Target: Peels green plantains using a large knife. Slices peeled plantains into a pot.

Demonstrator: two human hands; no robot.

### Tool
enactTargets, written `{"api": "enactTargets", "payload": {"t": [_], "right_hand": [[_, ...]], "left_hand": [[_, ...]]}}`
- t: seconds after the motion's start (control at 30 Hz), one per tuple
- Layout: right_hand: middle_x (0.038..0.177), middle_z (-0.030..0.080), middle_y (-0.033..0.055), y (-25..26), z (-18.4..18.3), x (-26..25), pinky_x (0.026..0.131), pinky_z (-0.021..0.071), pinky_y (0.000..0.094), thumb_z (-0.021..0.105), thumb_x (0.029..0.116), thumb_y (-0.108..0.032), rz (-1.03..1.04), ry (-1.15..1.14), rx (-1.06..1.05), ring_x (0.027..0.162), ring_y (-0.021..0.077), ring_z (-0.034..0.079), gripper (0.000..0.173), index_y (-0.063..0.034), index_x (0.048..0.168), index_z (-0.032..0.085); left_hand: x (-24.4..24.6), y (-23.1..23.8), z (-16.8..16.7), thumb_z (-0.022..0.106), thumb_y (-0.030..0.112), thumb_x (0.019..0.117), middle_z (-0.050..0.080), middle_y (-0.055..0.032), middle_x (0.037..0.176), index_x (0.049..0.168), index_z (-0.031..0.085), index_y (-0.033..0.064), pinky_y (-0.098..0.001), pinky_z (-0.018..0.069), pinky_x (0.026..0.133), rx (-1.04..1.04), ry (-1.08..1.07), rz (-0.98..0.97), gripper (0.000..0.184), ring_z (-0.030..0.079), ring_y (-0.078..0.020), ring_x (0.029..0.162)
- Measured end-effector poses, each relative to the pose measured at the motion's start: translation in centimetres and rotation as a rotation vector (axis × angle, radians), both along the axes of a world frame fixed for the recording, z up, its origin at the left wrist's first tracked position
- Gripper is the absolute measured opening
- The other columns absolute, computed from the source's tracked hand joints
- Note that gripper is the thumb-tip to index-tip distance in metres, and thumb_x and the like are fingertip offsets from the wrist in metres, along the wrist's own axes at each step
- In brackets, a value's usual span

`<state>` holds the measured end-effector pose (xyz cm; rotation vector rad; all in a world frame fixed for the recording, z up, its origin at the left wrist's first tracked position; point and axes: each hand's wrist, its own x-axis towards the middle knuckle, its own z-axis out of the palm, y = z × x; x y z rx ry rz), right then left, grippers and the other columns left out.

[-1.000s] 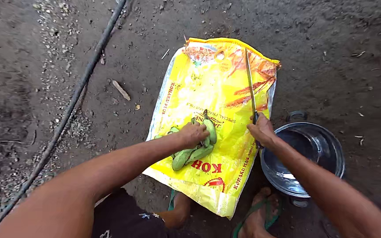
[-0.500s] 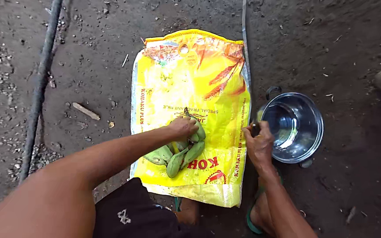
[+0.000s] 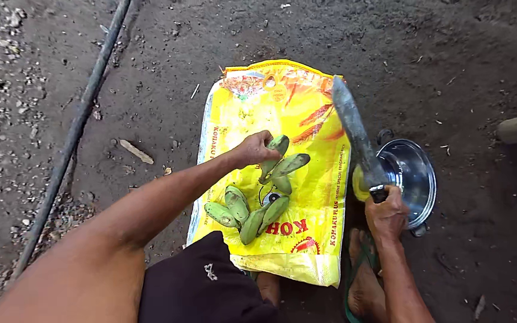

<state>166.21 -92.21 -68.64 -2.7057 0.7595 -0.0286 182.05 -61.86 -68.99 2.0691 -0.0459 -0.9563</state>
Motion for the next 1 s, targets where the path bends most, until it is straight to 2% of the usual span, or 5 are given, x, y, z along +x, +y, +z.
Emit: {"api": "enactTargets", "payload": {"t": [0.3,0.43,0.67,0.9,1.0], "right_hand": [[0.088,0.069,0.0284,3.0,5.4,2.3,0.063,0.0493,0.0642,0.071,0.0844,-0.008,0.324,-0.199,0.011,0.074,0.0487,0.067,0.032,0.0098,0.11,0.065],[0.088,0.071,0.0236,7.1,3.6,3.0,0.066,0.0527,0.0612,0.075,0.0839,-0.009,0.407,-0.114,0.182,0.077,0.0427,0.07,0.029,0.0064,0.107,0.067],[0.106,0.07,0.0242,10.4,-2.6,2.3,0.079,0.0535,0.0597,0.077,0.0883,-0.013,0.365,0.137,0.387,0.095,0.0415,0.069,0.035,0.0063,0.115,0.065],[0.093,0.07,0.0236,11.1,-2.8,0.4,0.065,0.056,0.0519,0.075,0.0897,-0.031,0.487,-0.184,0.377,0.077,0.0361,0.07,0.044,0.0098,0.105,0.066],[0.09,0.07,0.02,12.5,-2.2,-0.9,0.066,0.0568,0.0518,0.073,0.0919,-0.031,0.515,-0.061,0.548,0.076,0.033,0.07,0.042,0.0079,0.107,0.067]], "left_hand": [[-2.9,2.8,-0.9,0.072,0.009,0.0935,0.061,-0.0183,0.102,0.125,0.048,-0.0047,-0.0398,0.0559,0.08,-0.115,0.252,0.389,0.042,0.064,-0.0231,0.087],[-3.9,3.3,-1.5,0.071,0.009,0.0947,0.062,-0.0195,0.109,0.134,0.045,-0.0028,-0.0395,0.0569,0.08,-0.147,0.297,0.451,0.048,0.066,-0.024,0.09],[-5.4,5.8,-1.0,0.071,0.011,0.0946,0.062,-0.0159,0.103,0.129,0.049,-0.0006,-0.0346,0.0527,0.071,-0.059,0.305,0.453,0.043,0.062,-0.0195,0.082],[-6.4,7.2,-1.2,0.068,0.017,0.0981,0.061,-0.0233,0.114,0.135,0.047,-0.0024,-0.0445,0.0547,0.084,0.066,0.298,0.62,0.047,0.064,-0.0286,0.095],[-5.7,9.4,-2.4,0.068,0.021,0.0966,0.063,-0.0232,0.111,0.134,0.048,-0.0033,-0.0478,0.0557,0.083,0.116,0.172,0.7,0.049,0.066,-0.0299,0.093]]}}
